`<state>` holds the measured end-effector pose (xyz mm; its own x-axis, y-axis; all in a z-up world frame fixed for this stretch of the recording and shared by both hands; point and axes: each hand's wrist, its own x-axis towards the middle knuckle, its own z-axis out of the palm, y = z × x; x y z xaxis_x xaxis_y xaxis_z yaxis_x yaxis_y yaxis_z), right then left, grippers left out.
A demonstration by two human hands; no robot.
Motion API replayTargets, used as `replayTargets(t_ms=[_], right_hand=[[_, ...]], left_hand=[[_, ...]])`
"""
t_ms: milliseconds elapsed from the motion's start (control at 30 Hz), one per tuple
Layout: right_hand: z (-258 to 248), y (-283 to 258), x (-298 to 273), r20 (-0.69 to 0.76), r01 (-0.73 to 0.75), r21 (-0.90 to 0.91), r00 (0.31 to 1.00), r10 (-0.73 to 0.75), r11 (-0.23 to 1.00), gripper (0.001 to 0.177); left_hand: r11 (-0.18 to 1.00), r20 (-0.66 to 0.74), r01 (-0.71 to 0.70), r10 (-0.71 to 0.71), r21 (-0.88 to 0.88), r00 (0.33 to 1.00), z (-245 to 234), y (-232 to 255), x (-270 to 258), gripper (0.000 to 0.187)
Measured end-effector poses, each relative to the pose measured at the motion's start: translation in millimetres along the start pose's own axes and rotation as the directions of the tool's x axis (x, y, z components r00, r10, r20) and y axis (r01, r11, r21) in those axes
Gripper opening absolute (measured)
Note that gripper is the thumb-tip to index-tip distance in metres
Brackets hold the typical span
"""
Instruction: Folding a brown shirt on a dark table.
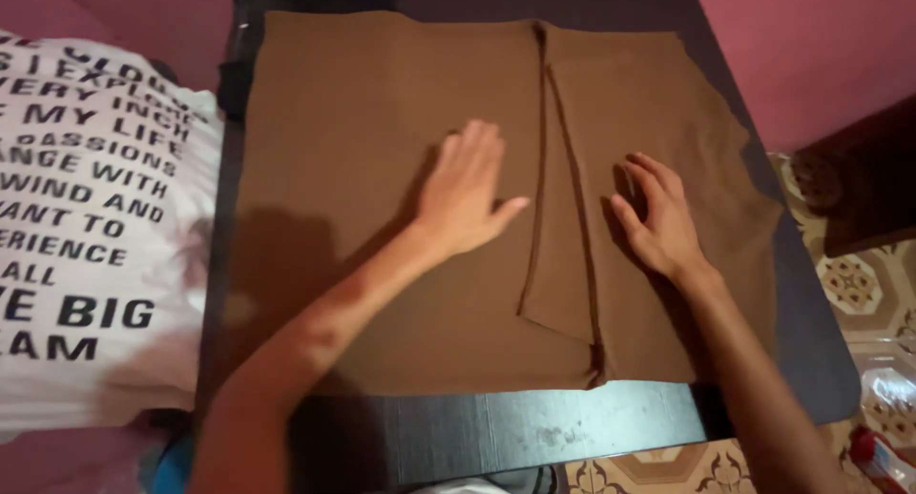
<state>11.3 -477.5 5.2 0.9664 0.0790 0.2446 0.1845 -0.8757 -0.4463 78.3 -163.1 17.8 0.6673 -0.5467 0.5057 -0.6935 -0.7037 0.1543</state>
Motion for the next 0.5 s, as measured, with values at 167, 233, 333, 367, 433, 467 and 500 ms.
replayTargets(t_ms=[167, 233, 333, 367, 433, 467, 500], right_hand=[[1.8, 39.9, 4.4, -0.155, -0.017, -0.085, 0.988, 0.004, 0.996, 0.052], [3.3, 56.3, 5.0, -0.198, -0.033, -0.133, 0.980, 0.006, 0.991, 0.050], [6.3, 80.2, 5.4, -0.196, -0.031, -0.239, 0.980, -0.017, 0.970, 0.056], [5.6, 82.5, 5.8, -0.172, -0.049, -0.244, 0.985, 0.007, 0.969, 0.061], [1.8, 79.2, 4.7, -0.152, -0.078, -0.250, 0.987, 0.040, 0.965, 0.067], [-1.3, 73.5, 3.6, -0.094, -0.112, -0.262, 0.992, 0.090, 0.959, 0.072], [-4.3, 67.8, 2.3, -0.035, -0.144, -0.275, 0.990, 0.140, 0.951, 0.077]], left_hand=[[0.972, 0.088, -0.066, 0.088, -0.224, 0.992, 85.2, 67.3, 72.3, 0.081], [0.956, 0.115, -0.081, 0.117, -0.282, 0.986, 109.4, 89.8, 96.1, 0.080], [0.937, 0.167, -0.132, 0.194, -0.324, 0.967, 133.4, 113.6, 124.5, 0.074], [0.925, 0.220, -0.127, 0.215, -0.358, 0.951, 140.4, 117.6, 132.9, 0.075], [0.910, 0.272, -0.127, 0.248, -0.395, 0.930, 153.5, 124.2, 146.2, 0.077], [0.910, 0.305, -0.128, 0.261, -0.393, 0.916, 159.6, 126.7, 151.1, 0.076], [0.911, 0.337, -0.129, 0.272, -0.391, 0.901, 165.8, 129.4, 155.8, 0.076]])
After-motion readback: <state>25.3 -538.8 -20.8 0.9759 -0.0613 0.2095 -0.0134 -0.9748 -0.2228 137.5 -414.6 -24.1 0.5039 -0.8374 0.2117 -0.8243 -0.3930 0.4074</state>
